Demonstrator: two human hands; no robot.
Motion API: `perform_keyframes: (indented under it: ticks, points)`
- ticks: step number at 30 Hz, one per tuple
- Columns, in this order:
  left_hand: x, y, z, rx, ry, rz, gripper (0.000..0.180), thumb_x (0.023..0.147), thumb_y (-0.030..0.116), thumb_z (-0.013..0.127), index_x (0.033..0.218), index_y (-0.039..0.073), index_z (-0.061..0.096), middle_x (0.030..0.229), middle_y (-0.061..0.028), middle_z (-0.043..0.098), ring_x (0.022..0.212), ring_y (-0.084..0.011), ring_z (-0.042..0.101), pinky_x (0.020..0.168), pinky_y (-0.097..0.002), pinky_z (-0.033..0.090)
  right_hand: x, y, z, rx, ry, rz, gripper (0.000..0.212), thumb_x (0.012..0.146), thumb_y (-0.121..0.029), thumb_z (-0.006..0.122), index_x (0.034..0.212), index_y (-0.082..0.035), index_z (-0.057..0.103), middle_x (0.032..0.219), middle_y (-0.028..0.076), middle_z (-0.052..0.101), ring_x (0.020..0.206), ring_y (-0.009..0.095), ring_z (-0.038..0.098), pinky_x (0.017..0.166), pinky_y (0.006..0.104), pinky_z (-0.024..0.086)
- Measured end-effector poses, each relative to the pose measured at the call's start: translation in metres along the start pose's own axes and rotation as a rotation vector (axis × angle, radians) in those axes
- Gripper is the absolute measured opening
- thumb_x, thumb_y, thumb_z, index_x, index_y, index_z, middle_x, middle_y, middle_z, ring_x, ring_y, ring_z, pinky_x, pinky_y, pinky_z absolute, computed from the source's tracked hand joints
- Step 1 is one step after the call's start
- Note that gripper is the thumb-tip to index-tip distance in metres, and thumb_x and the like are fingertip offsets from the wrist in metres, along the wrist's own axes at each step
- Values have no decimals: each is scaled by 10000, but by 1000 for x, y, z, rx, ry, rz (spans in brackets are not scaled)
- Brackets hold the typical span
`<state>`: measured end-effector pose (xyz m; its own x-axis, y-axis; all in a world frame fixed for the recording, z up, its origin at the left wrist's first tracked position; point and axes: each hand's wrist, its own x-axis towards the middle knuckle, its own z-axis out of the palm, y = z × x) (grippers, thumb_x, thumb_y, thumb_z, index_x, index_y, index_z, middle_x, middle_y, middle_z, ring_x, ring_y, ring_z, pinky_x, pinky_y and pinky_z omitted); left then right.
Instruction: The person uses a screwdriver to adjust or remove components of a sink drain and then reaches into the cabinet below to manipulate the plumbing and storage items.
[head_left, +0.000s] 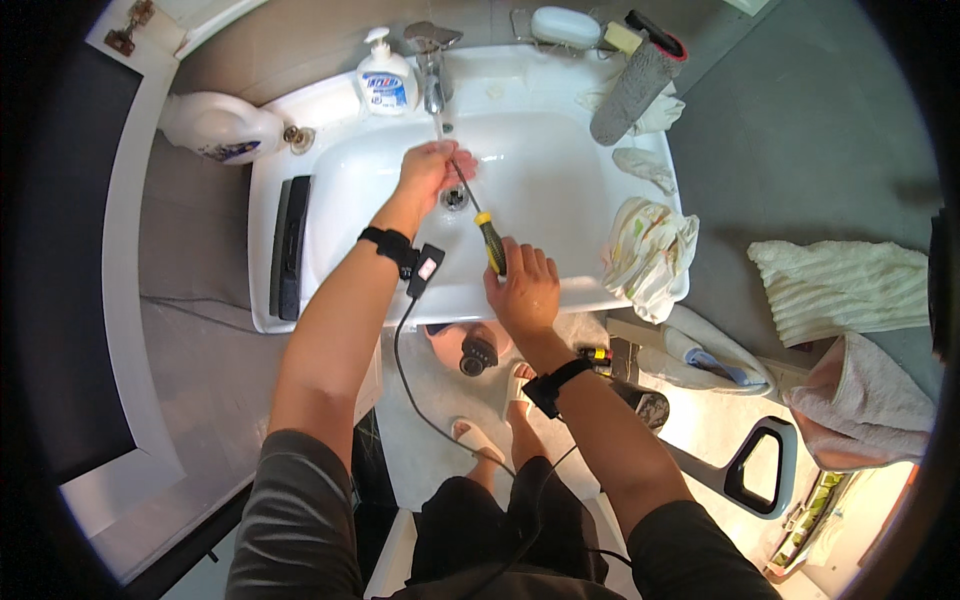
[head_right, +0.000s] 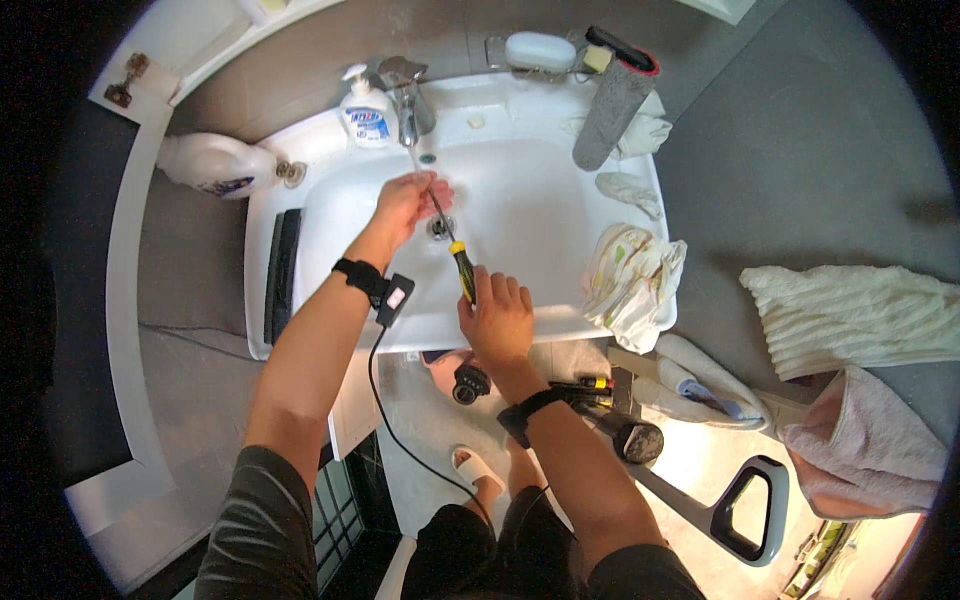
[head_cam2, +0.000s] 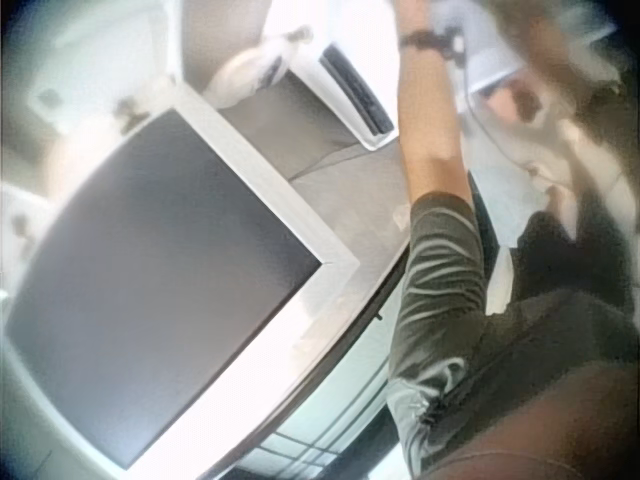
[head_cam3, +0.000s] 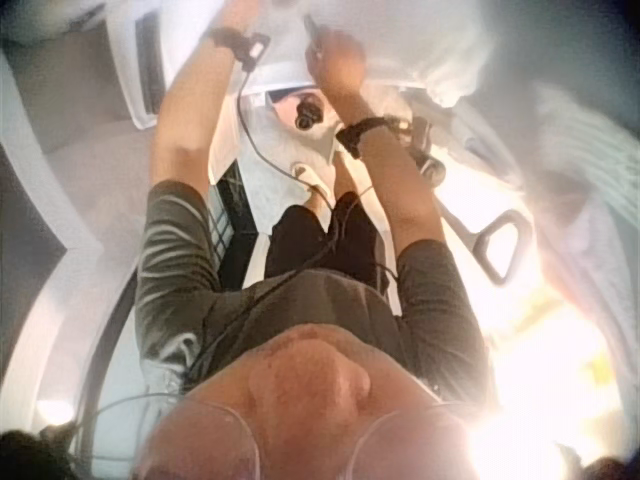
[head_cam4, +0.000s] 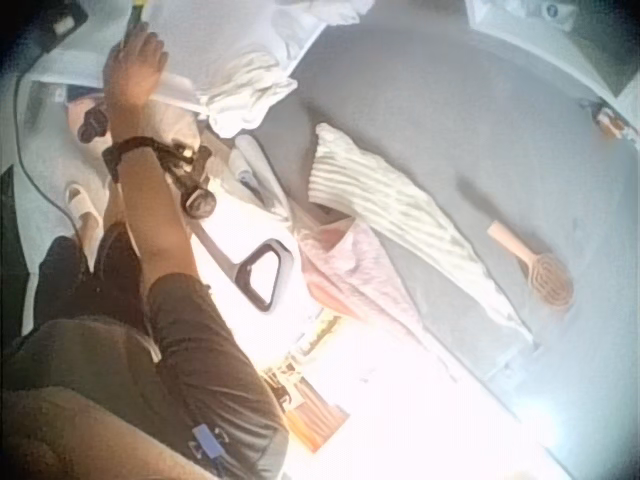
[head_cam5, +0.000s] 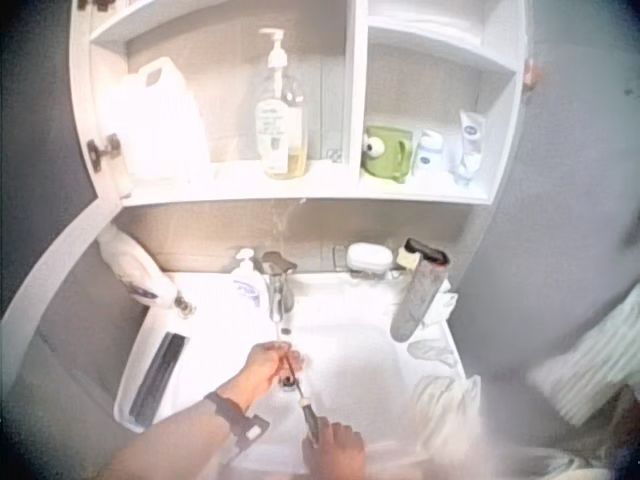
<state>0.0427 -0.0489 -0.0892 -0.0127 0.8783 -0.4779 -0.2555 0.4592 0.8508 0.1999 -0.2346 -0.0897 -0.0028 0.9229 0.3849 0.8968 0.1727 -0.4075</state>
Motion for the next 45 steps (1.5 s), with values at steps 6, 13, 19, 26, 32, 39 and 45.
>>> perform_keyframes:
  ticks: [6, 13, 19, 26, 32, 39, 45]
  points:
    - [-24, 1, 16, -138, -21, -118, 223, 1087, 194, 405, 1212, 41, 509, 918, -137, 642, 837, -296, 708, 795, -455, 637, 4, 0, -6, 59, -66, 3, 461, 798, -248, 793, 1184, -76, 609, 896, 77, 630, 863, 289, 623, 741, 427, 489]
    - [-51, -6, -18, 107, -28, -95, 255, 1093, 176, 455, 1306, 89, 565, 810, -67, 629, 560, -121, 483, 523, -280, 451, 108, 7, -11, 157, -22, 53, 444, 913, -296, 722, 1230, -10, 602, 1196, 239, 598, 1102, 415, 590, 976, 497, 476]
    - [-46, 7, -36, 263, -95, -31, 321, 1085, 102, 408, 1380, 112, 535, 879, -122, 731, 463, -51, 329, 436, -230, 304, 314, 60, -14, -374, 426, -160, 498, 866, -143, 705, 1345, -89, 581, 1386, 224, 513, 1295, 435, 479, 1053, 605, 419]
    - [-47, 12, -53, 379, -200, -67, 358, 1063, 75, 427, 1402, 96, 541, 842, -102, 731, 463, -38, 315, 424, -230, 286, 324, 71, -15, -322, -31, 38, 521, 866, -215, 755, 1355, -133, 596, 1331, 187, 556, 1224, 446, 511, 1046, 544, 453]
    - [-50, 16, -68, 447, -249, -64, 355, 1066, 105, 474, 1407, 105, 572, 793, -63, 716, 469, -29, 335, 415, -209, 265, 189, 25, 29, 312, -298, -351, 622, 751, -59, 826, 1329, -118, 602, 1302, 160, 582, 1218, 395, 517, 1064, 462, 439]
    - [-48, 14, -75, 528, -243, 20, 342, 1058, 112, 490, 1373, 87, 620, 764, -36, 696, 472, -27, 340, 426, -206, 278, 155, -2, 56, 421, -300, -177, 615, 746, -51, 804, 1325, -135, 616, 1300, 152, 561, 1199, 375, 522, 1056, 448, 460]
    - [-53, 11, -76, 535, -193, -30, 336, 1054, 105, 493, 1358, 100, 634, 778, -38, 702, 479, -28, 351, 434, -216, 298, 154, -11, 59, 347, -323, -28, 596, 777, -68, 788, 1337, -146, 598, 1307, 146, 553, 1231, 390, 511, 1046, 453, 487]
